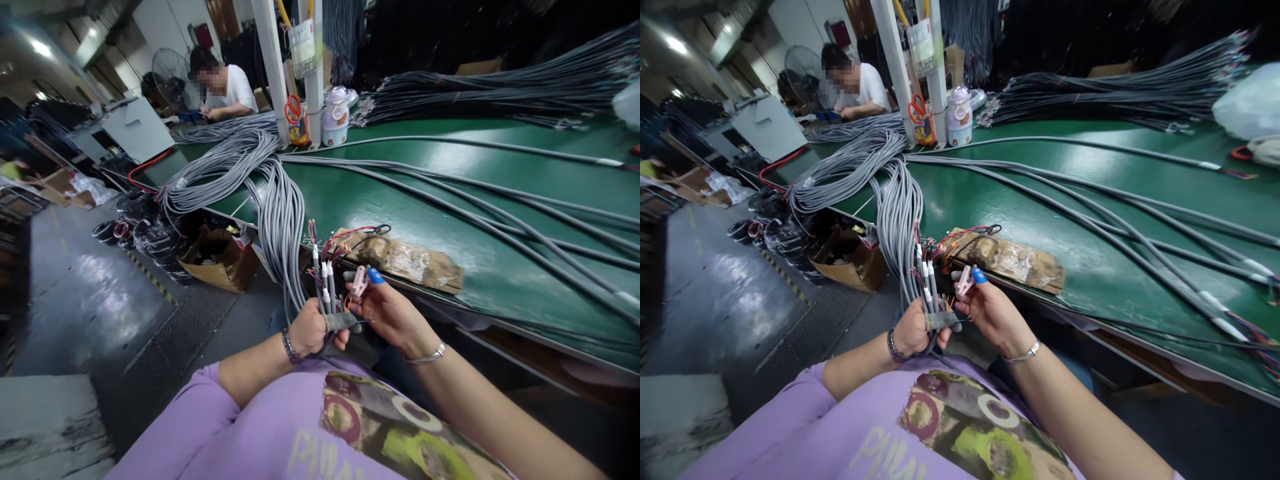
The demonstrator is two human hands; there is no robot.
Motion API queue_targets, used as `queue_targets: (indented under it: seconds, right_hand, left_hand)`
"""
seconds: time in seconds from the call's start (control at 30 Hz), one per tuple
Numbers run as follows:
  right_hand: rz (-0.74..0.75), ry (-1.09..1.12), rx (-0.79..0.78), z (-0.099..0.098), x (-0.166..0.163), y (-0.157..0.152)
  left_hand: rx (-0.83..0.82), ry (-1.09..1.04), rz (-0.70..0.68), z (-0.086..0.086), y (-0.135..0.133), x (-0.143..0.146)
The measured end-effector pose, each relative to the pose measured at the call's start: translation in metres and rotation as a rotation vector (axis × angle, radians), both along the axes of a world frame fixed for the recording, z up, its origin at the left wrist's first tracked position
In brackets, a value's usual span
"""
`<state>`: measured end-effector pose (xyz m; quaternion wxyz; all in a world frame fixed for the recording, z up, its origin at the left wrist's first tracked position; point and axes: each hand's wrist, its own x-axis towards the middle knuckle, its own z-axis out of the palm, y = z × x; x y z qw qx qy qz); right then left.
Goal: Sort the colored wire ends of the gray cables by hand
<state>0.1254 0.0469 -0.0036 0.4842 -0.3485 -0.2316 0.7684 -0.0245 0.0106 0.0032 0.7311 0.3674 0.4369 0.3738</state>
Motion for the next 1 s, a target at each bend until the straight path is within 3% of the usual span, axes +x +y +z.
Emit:
queue_targets:
  seconds: [0.27, 0.47, 0.73, 0.87, 1.0]
  right_hand:
    - [-0.133, -0.121, 0.123, -0.003, -0.003, -0.002]
    - [-0.04, -0.085, 0.1, -0.003, -0.005, 0.002]
    - [-0.114, 0.023, -0.016, -0.009, -0.007, 0.005]
    - [-0.049, 0.05, 0.002, -0.008, -0.002, 0.002]
    - [-0.016, 0.054, 0.033, -0.004, 0.002, 0.001]
  left_hand:
    - [0.028, -0.016, 0.131, 0.009, 0.001, 0.009]
    - [0.029, -0.007, 0.187, 0.002, 0.003, 0.015]
    - [0.028, 0.031, 0.161, 0.004, 0.003, 0.015]
    - [0.038, 0.009, 0.153, 0.004, 0.0, 0.01]
    - [0.035, -0.021, 0.05, 0.003, 0.001, 0.002]
